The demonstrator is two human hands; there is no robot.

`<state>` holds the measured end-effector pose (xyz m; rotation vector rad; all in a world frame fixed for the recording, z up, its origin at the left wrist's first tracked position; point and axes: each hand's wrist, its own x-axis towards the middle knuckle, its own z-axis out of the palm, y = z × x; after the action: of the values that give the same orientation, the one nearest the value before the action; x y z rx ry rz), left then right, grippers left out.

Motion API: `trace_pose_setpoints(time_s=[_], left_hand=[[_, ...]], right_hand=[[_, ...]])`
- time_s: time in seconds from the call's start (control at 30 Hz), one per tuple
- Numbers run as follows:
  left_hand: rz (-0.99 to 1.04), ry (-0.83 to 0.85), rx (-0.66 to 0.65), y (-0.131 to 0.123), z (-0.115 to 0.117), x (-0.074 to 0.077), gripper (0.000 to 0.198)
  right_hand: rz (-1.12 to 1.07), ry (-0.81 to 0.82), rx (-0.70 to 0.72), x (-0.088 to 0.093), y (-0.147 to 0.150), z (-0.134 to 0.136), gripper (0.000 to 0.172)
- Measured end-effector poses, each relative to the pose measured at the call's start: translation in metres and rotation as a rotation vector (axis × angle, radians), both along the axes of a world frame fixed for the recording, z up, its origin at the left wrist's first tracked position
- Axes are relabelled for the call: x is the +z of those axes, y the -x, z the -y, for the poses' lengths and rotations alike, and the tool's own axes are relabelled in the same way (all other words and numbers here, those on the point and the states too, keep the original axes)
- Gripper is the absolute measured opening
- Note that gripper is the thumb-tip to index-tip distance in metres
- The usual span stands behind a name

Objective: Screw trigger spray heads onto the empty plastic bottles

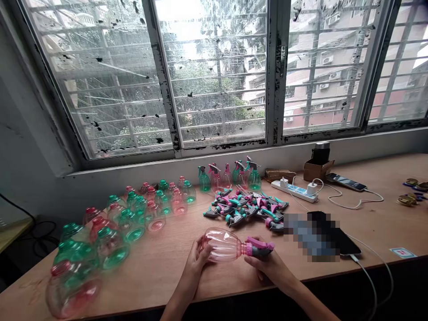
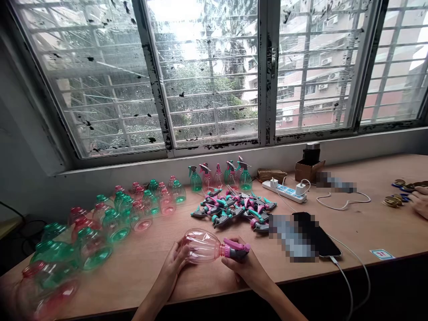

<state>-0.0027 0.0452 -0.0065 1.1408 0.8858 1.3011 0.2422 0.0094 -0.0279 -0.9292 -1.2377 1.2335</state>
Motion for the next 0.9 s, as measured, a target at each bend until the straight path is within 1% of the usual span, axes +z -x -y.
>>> trace_pose_setpoints(time_s=[0.23, 0.4, 0.5, 0.67, 0.73, 0.9], left_hand=[[0.006, 0.006, -0.031, -0.0005, 0.0005, 0.0018, 0.065], [0.010, 0.011, -0.014, -0.0013, 0.0016, 0.0032, 0.066], [0.008, 0.007, -0.005, -0.0015, 0.0026, 0.0038, 0.064], [0.010, 0.014, 0.014, -0.0012, 0.0022, 0.0027, 0.067], [0.018, 0.010, 0.018, -0.0014, 0.0018, 0.0019, 0.067], [0.033, 0.000, 0.015, -0.0027, 0.0018, 0.0018, 0.064]], right_hand=[[0.053, 0.048, -0.064, 0.0053, 0.0004, 0.0051, 0.068], [0.048, 0.059, -0.062, 0.0075, 0.0004, 0.0055, 0.076], [-0.011, 0.030, -0.034, 0.0061, -0.0003, 0.0049, 0.075], [-0.041, 0.006, 0.021, 0.0049, -0.0007, 0.0059, 0.060], [-0.021, 0.019, 0.014, 0.0054, -0.0007, 0.0069, 0.061], [0.023, 0.031, -0.012, 0.0065, -0.0007, 0.0078, 0.071]])
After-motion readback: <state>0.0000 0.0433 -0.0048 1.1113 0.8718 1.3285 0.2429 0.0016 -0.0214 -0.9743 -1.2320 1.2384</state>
